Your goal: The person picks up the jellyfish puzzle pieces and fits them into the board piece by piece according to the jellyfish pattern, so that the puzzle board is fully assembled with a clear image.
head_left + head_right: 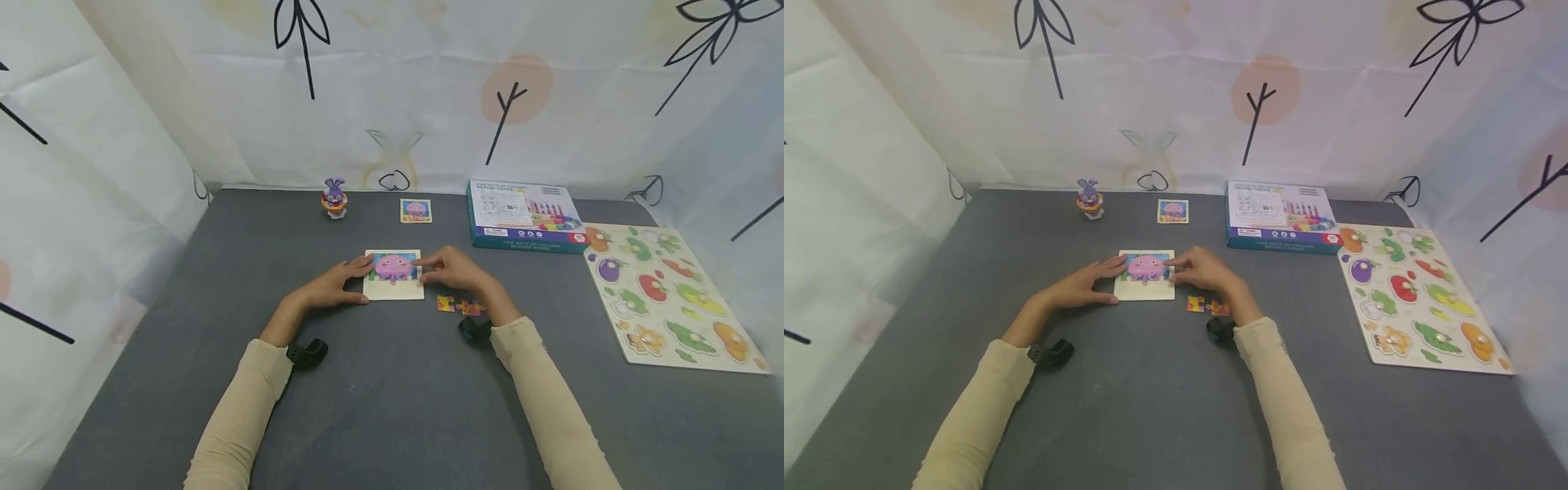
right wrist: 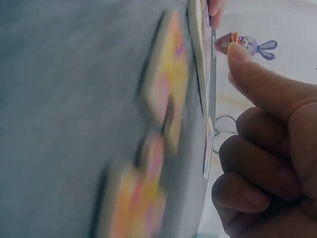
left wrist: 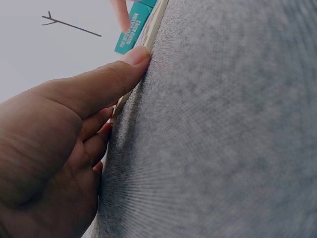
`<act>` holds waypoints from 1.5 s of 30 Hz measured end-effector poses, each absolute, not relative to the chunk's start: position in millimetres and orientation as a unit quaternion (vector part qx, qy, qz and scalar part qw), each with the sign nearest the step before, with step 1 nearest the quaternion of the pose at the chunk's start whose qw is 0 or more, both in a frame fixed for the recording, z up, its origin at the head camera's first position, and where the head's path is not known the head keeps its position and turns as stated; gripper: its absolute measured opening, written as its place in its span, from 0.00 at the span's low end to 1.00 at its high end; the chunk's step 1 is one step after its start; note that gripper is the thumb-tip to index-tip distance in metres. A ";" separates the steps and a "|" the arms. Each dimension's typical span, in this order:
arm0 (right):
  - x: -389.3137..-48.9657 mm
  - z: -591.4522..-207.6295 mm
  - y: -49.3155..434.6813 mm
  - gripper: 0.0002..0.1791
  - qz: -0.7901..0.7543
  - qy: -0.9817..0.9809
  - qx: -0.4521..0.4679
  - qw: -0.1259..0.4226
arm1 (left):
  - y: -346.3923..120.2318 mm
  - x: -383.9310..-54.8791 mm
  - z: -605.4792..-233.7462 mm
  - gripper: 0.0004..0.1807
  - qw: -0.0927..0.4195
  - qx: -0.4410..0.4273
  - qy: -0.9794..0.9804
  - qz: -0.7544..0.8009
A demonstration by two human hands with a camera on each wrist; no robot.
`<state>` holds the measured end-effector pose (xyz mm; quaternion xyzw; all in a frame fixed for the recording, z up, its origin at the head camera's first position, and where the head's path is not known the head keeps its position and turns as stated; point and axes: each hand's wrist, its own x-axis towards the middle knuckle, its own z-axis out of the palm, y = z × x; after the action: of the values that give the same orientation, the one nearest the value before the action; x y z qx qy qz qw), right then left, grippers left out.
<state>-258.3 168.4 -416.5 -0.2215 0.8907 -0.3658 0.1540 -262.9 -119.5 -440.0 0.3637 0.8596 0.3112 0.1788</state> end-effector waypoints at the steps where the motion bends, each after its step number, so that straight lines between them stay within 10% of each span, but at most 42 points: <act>1: -255.3 -415.1 171.2 0.21 -0.365 0.892 -0.215 0.157 | -119.9 -262.9 -440.0 0.41 0.177 0.363 0.860 0.311; 25: -209.7 -409.1 205.4 0.29 -0.244 0.938 -0.165 0.180 | -120.7 -261.8 -440.4 0.42 0.178 0.352 0.865 0.311; 45: -215.6 -414.8 203.0 0.16 -0.261 0.937 -0.188 0.140 | -124.5 -263.9 -438.2 0.42 0.183 0.350 0.867 0.305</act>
<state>-215.6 203.0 -414.8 -0.1875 0.9365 -0.2611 0.1401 -263.9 -124.5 -438.2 0.3499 0.8665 0.3055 0.1828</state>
